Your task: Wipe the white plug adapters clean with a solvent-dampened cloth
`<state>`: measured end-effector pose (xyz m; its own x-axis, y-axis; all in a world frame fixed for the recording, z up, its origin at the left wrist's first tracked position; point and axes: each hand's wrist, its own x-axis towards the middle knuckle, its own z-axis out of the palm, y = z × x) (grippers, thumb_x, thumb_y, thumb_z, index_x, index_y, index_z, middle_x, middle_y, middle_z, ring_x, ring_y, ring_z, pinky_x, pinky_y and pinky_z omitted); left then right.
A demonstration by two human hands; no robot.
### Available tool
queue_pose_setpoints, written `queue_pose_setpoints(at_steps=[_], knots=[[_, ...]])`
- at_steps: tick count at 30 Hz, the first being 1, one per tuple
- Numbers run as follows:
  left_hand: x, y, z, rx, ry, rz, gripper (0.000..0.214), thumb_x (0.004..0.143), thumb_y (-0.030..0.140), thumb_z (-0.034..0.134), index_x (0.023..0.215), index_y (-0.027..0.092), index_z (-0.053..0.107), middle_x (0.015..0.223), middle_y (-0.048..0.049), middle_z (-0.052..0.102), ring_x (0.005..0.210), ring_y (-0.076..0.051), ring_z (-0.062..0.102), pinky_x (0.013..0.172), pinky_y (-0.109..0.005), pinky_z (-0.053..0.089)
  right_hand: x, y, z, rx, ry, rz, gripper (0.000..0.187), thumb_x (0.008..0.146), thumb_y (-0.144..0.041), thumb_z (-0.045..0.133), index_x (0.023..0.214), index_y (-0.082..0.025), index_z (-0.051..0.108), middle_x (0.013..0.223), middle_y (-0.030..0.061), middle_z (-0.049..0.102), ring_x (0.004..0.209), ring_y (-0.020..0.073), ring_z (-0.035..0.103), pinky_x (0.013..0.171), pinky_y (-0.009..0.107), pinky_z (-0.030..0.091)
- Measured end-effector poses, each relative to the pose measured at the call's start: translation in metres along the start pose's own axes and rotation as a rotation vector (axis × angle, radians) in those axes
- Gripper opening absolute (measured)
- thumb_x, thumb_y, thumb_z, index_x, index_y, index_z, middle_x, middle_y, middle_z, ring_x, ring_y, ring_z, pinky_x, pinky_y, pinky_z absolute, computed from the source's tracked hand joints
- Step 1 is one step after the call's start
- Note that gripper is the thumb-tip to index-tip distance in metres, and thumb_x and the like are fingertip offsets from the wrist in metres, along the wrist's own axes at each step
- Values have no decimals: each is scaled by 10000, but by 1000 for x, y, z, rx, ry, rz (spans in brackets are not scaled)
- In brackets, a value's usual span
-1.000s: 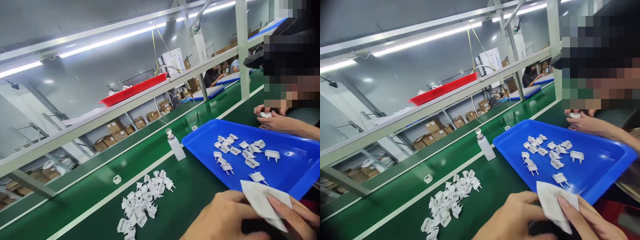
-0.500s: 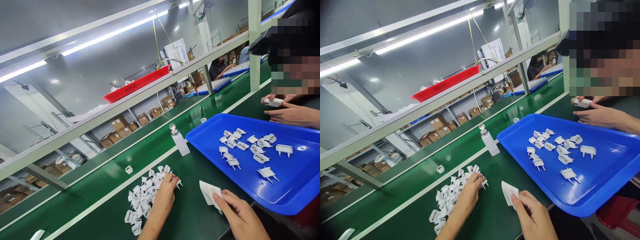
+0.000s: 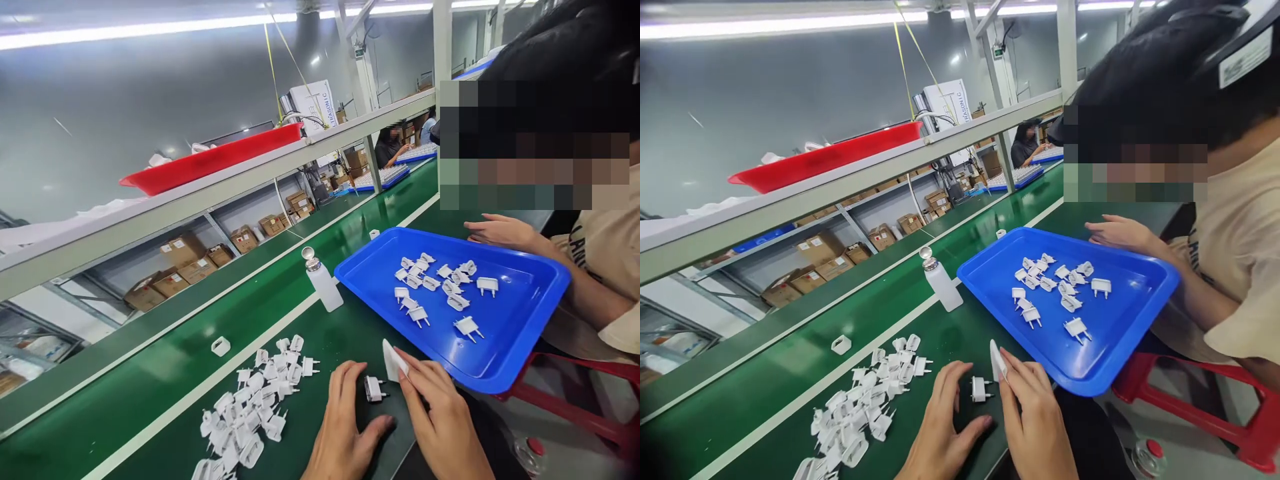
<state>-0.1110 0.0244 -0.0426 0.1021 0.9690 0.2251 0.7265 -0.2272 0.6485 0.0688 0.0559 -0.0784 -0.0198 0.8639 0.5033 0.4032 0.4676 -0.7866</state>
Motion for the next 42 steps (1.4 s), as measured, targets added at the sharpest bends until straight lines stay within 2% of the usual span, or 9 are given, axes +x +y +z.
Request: queue_pose_setpoints(at_steps=[3, 8, 15, 23, 30, 33, 37, 39, 42], knots=[[0, -8, 2, -37, -5, 46, 527, 879, 128, 651, 1384, 256, 572, 1282, -112, 660, 1122, -269, 644, 961, -419, 575, -6, 1, 3, -143, 74, -145, 397, 1037, -201, 480, 1415, -181, 597, 1350, 80, 690, 1109, 224, 586, 935, 349, 541], [8, -13, 8, -104, -1, 137, 422, 868, -15, 448, 1124, 225, 680, 988, -64, 718, 926, -206, 683, 818, -321, 596, -25, 9, 21, -360, -57, -531, 496, 902, -41, 491, 1384, -72, 600, 1375, 87, 689, 982, 209, 619, 822, 308, 517], [16, -23, 11, -23, 114, 259, 370, 794, -27, 455, 965, 194, 697, 799, -38, 709, 728, -183, 698, 665, -252, 583, -29, 26, 31, -353, 117, -725, 391, 880, -28, 450, 1162, -101, 712, 1150, 75, 795, 802, 200, 612, 681, 348, 404], [16, -40, 17, -45, 102, 272, 361, 882, 46, 488, 1097, 226, 716, 809, -19, 710, 697, -167, 674, 668, -237, 567, -5, 19, 12, -289, -68, -667, 381, 821, -91, 602, 1183, -167, 693, 1224, -9, 773, 723, 165, 572, 590, 315, 412], [13, -49, 19, -60, 111, 379, 501, 895, 45, 517, 1325, 273, 633, 978, -42, 780, 812, -183, 725, 737, -244, 595, -2, 9, -1, -252, -262, -485, 484, 827, -131, 732, 1292, -229, 639, 1173, -65, 786, 782, 160, 596, 663, 263, 477], [12, -48, 18, -42, 85, 345, 465, 911, 56, 529, 1298, 280, 656, 1058, -56, 784, 888, -193, 739, 796, -259, 605, 0, 4, 2, -240, -287, -404, 463, 878, -140, 695, 1322, -244, 615, 1142, -59, 786, 799, 161, 599, 679, 268, 467], [11, -47, 25, -7, 140, 331, 338, 938, 121, 538, 1211, 239, 699, 940, -65, 785, 786, -212, 710, 735, -292, 613, 8, -5, 13, -250, -245, -322, 216, 923, -60, 573, 992, -234, 682, 930, -20, 767, 776, 178, 597, 653, 288, 409], [9, -47, 30, 31, 183, 341, 341, 947, 119, 496, 1204, 213, 699, 913, -80, 778, 761, -227, 685, 718, -322, 611, 11, -5, 18, -255, -199, -320, 233, 926, -39, 544, 841, -231, 643, 837, -15, 737, 762, 181, 599, 645, 292, 389], [6, -45, 34, 70, 201, 357, 363, 921, 67, 453, 1138, 207, 708, 853, -77, 752, 735, -230, 655, 682, -323, 597, 4, 3, 23, -251, -146, -393, 213, 888, -39, 573, 867, -234, 655, 840, -19, 744, 772, 176, 610, 649, 290, 410]])
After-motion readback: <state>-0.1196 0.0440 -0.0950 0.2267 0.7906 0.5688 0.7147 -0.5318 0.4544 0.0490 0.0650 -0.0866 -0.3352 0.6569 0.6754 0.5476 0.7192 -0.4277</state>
